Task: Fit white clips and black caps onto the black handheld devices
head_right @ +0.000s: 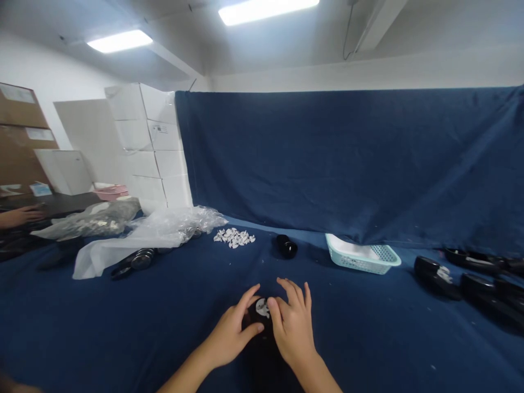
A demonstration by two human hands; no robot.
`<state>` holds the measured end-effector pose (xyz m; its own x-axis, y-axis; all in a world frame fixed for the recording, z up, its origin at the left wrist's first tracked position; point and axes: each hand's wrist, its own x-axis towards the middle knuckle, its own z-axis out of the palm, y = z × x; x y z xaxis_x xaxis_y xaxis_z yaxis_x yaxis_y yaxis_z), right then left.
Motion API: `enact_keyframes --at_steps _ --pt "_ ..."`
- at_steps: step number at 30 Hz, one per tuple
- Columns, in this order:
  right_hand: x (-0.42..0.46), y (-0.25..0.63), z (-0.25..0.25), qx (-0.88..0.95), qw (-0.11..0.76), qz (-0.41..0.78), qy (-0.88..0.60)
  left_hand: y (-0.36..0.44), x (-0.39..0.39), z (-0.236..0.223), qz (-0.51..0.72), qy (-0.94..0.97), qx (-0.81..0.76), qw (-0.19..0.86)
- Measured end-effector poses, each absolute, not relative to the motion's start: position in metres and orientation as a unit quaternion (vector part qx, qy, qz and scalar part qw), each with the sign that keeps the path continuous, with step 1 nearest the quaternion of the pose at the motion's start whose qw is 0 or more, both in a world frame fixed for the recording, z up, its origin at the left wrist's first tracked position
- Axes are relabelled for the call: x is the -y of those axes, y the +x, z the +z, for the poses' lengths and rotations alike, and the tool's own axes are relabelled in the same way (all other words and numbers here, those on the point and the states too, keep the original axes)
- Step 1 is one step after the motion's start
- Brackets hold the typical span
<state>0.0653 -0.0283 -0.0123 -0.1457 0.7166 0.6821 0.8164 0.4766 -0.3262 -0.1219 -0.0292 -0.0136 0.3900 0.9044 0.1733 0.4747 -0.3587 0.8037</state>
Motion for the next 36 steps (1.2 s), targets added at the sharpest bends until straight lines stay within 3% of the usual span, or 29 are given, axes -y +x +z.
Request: enact_keyframes --at_steps 11,24,36 --pt "0.038 0.052 -0.01 0.787 0.407 -0.02 -0.463 -0.123 0.031 -0.011 0.306 0.763 -0.462 0.331" --pt "0.035 0.047 -0.004 0.744 0.362 -0.123 -0.547 -0.122 0.03 -0.014 0.311 0.76 -0.464 0.332" --pt "0.041 0.052 -0.007 0.752 0.42 -0.052 -0.505 -0.123 0.032 -0.012 0.304 0.766 -0.464 0.324"
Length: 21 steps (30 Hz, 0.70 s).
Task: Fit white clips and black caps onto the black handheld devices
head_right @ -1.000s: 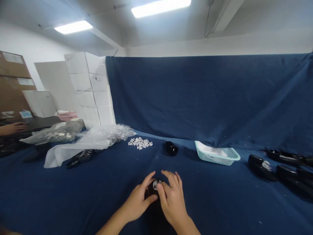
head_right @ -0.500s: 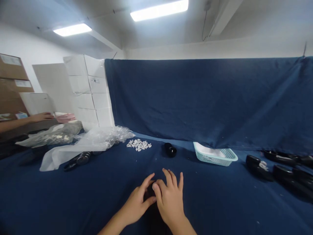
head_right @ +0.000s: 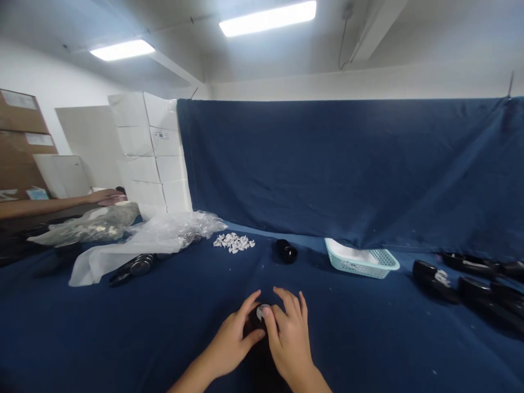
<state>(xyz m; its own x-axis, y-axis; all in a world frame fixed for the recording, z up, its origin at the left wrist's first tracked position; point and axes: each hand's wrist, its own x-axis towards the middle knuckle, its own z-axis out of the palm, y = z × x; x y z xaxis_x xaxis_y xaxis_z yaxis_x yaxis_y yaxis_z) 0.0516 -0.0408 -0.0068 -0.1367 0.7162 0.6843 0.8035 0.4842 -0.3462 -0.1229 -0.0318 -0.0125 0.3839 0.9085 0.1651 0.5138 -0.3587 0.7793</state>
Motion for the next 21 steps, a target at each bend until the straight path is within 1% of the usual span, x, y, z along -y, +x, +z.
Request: enact_keyframes --at_steps 5,8,16,21 --pt "0.046 0.046 -0.009 0.783 0.399 0.025 -0.477 -0.124 0.03 -0.017 0.312 0.774 -0.455 0.312" --pt "0.044 0.046 -0.014 0.782 0.395 0.045 -0.481 -0.124 0.03 -0.018 0.308 0.778 -0.452 0.309" --pt "0.033 0.052 -0.024 0.773 0.371 -0.01 -0.514 -0.123 0.033 -0.015 0.301 0.777 -0.463 0.303" --pt "0.029 0.056 -0.03 0.758 0.386 -0.011 -0.525 -0.124 0.036 -0.013 0.299 0.772 -0.467 0.311"
